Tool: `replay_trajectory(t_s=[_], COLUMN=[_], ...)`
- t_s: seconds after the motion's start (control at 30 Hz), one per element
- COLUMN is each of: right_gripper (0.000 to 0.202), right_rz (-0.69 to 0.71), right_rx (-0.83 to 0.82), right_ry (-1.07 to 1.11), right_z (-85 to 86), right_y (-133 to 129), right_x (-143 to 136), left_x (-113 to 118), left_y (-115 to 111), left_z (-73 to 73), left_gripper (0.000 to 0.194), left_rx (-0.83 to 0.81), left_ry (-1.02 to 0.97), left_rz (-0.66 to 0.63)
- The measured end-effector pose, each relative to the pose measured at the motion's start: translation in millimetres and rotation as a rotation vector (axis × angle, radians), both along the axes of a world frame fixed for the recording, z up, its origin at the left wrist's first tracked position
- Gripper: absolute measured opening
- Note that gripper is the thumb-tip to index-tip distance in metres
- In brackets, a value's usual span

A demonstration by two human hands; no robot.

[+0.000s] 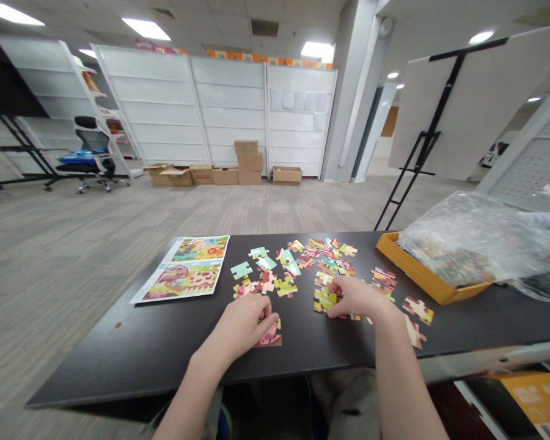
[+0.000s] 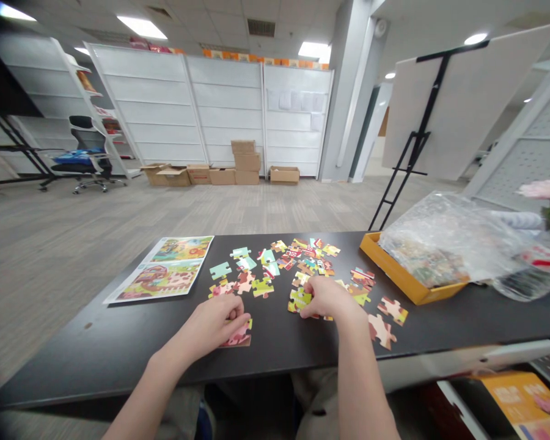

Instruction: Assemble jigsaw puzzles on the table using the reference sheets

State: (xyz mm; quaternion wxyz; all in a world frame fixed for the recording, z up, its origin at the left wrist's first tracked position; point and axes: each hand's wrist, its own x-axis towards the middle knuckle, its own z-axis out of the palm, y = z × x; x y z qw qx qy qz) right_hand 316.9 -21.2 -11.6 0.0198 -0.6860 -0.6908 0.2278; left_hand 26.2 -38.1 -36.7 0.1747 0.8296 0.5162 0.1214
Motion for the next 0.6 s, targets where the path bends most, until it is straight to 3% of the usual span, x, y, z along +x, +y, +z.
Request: replay_trajectory(t_s=[0.1, 0.2, 0.27, 0.33, 0.5, 0.6], right_gripper=[0.027, 0.014, 0.016, 0.02, 0.023, 0.028], right_rz=[0.042, 0.092, 0.075, -0.027, -0.464, -0.529], right_rx=[0.029, 0.066, 0.136, 0.255, 0.588, 0.721], right_ry=[0.066, 0.279, 0.404, 0.425, 0.218, 0.278], right_z=[2.7, 4.4, 4.2, 2.7, -3.3, -4.3], right_y=[-1, -1, -1, 0, 2, 1], right_x=[2, 10, 21, 37, 75, 82], left_x=[-1, -2, -3, -3, -5, -6], left_y=[0, -1, -2, -2, -3, -2], left_z=[-0.2, -1.5, -2.2, -2.0, 0.2, 0.3], left_gripper=[0.023, 0.023, 0.024, 0.024, 0.025, 0.025], left_rx=[-0.002, 0.006, 0.005, -0.003, 0.009, 0.014], left_ry=[-0.002, -0.005, -0.002, 0.0, 0.007, 0.006], left_rz=[-0.003, -0.016, -0.02, -0.021, -0.037, -0.046])
